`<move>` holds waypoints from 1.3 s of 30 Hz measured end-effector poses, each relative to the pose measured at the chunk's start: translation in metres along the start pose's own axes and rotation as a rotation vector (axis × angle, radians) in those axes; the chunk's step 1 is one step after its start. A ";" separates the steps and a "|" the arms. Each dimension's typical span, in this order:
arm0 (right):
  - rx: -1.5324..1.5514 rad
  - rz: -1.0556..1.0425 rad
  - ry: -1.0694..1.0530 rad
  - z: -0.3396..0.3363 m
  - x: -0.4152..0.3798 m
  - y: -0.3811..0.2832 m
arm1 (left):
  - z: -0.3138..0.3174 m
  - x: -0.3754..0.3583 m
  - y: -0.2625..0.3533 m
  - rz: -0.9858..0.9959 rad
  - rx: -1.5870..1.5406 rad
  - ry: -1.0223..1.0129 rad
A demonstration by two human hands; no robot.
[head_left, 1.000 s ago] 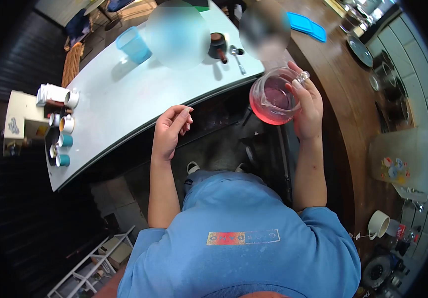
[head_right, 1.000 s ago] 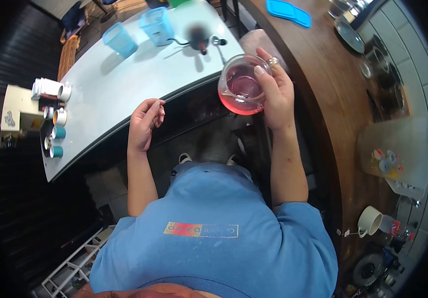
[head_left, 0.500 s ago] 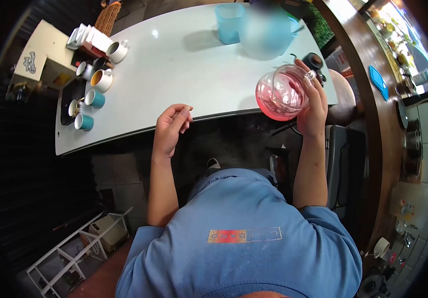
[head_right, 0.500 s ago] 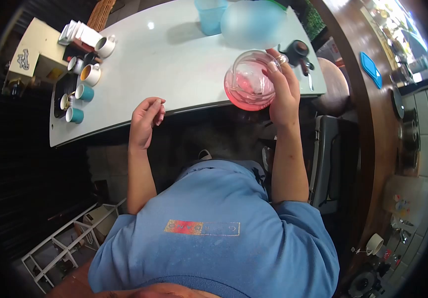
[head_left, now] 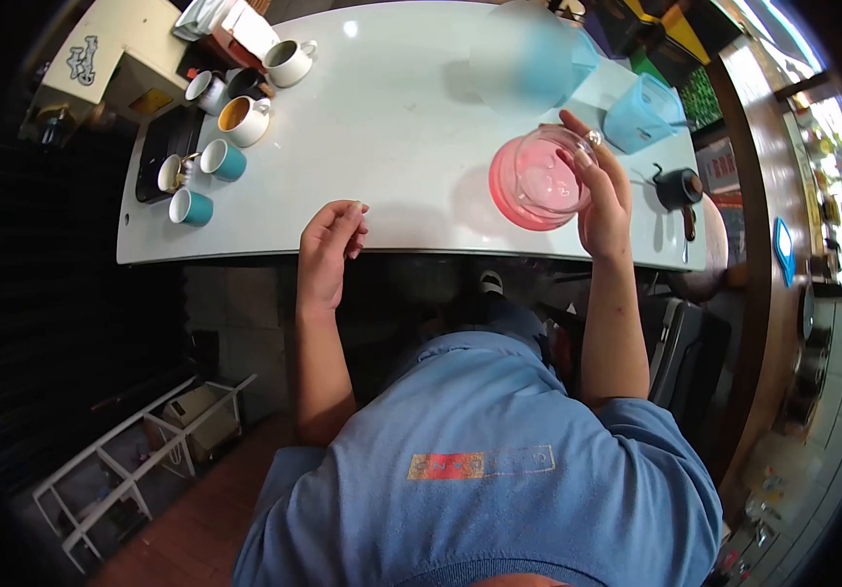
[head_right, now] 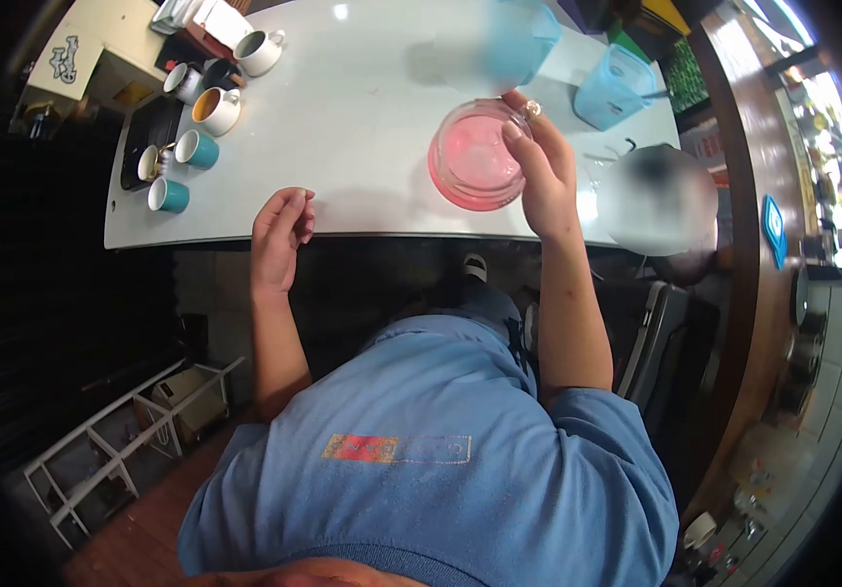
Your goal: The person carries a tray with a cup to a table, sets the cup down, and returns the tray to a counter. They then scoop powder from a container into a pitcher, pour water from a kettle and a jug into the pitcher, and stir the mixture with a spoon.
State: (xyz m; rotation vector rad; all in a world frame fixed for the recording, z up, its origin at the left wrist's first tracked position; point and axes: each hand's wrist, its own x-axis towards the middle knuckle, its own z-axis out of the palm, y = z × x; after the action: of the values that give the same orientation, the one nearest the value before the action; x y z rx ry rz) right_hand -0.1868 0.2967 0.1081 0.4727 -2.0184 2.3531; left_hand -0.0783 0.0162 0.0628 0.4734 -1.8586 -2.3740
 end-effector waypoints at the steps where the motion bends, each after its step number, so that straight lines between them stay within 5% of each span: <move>1: 0.024 -0.005 -0.051 -0.006 0.005 0.002 | 0.000 0.001 0.002 0.005 0.000 0.025; 12: 0.014 0.049 -0.352 -0.033 0.084 0.029 | 0.038 -0.004 0.000 0.024 -0.008 0.322; 19: 0.031 0.052 -0.330 -0.018 0.099 0.048 | 0.038 0.010 -0.005 -0.007 0.009 0.390; 22: -0.012 0.102 -0.403 -0.014 0.110 0.053 | 0.025 0.021 -0.003 0.018 -0.005 0.371; 26: 0.036 0.069 -0.252 0.010 0.117 0.049 | -0.012 0.041 -0.003 0.045 0.010 0.393; 29: -0.035 0.044 -0.286 0.027 0.120 0.051 | -0.046 0.060 0.005 0.060 0.031 0.541; 39: -0.009 0.070 -0.206 0.066 0.124 0.063 | -0.100 0.137 0.025 0.135 0.256 0.438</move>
State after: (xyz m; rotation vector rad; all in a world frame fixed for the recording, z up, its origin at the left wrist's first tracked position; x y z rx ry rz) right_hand -0.3024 0.1988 0.0845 0.6813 -2.1621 2.4255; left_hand -0.1816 -0.1185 0.0397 0.7874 -1.9115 -1.7735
